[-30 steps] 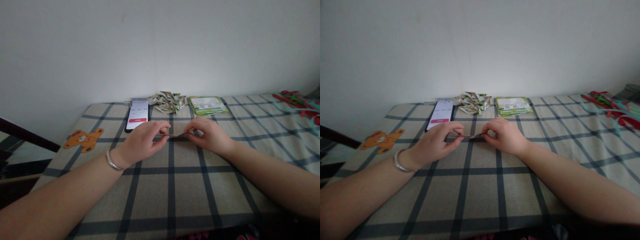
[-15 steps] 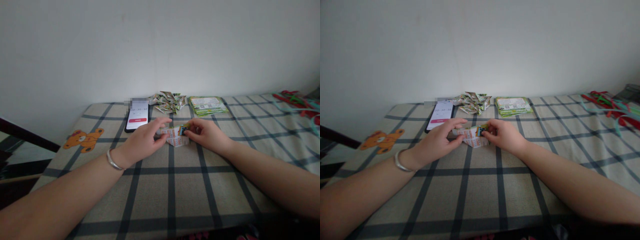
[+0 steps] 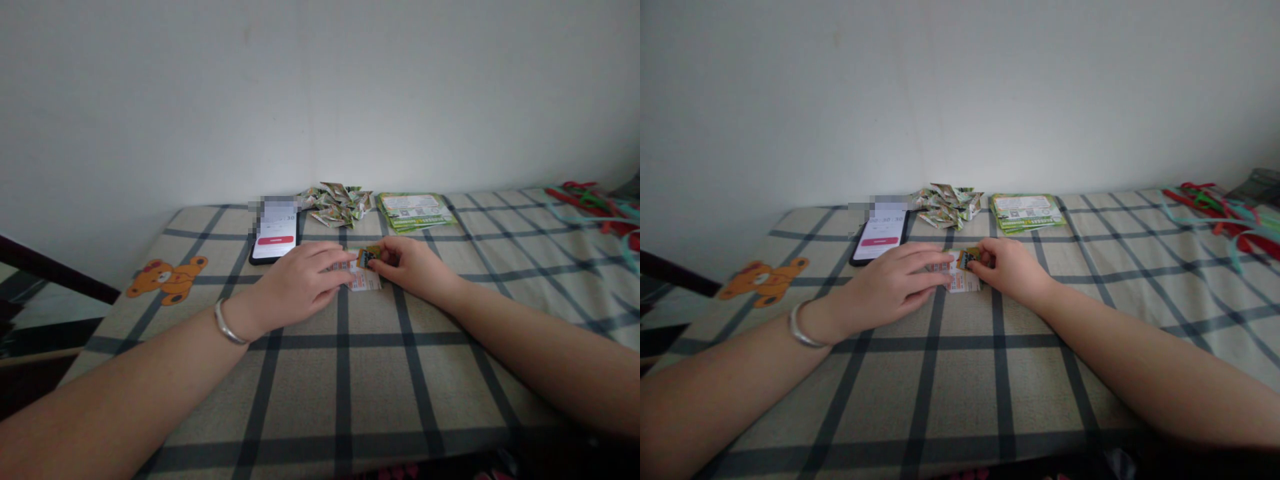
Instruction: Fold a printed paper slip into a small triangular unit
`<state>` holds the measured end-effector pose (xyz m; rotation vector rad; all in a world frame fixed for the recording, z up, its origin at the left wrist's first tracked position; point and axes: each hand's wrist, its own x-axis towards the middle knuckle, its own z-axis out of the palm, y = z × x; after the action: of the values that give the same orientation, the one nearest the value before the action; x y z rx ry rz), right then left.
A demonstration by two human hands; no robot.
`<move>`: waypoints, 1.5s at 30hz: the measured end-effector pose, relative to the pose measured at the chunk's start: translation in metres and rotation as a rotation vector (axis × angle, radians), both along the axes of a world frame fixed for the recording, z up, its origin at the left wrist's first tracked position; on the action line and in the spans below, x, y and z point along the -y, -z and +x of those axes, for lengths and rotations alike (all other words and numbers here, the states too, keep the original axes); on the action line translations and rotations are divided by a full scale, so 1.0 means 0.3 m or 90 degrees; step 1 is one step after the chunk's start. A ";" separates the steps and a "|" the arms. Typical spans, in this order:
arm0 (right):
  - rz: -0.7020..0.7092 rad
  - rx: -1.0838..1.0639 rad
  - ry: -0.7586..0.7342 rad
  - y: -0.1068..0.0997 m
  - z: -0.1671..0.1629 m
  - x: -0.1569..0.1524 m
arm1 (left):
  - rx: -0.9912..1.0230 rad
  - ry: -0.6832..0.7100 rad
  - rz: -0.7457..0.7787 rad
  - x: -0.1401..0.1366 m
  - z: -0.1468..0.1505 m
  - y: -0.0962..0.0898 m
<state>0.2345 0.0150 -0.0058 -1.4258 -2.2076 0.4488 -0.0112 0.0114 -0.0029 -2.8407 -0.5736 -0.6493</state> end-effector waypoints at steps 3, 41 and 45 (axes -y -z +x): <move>-0.002 -0.002 0.004 0.005 0.002 -0.006 | -0.038 0.024 0.012 0.001 0.003 -0.002; 0.117 0.225 -0.284 -0.081 0.077 0.007 | -0.032 0.027 -0.061 -0.003 0.008 0.011; 0.181 0.283 -0.314 -0.082 0.082 0.008 | -0.035 0.027 -0.077 -0.006 0.006 0.015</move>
<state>0.2589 0.0125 0.0189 -0.8818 -2.8514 -0.0458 -0.0095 0.0131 -0.0074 -2.9806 -0.5637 -0.5583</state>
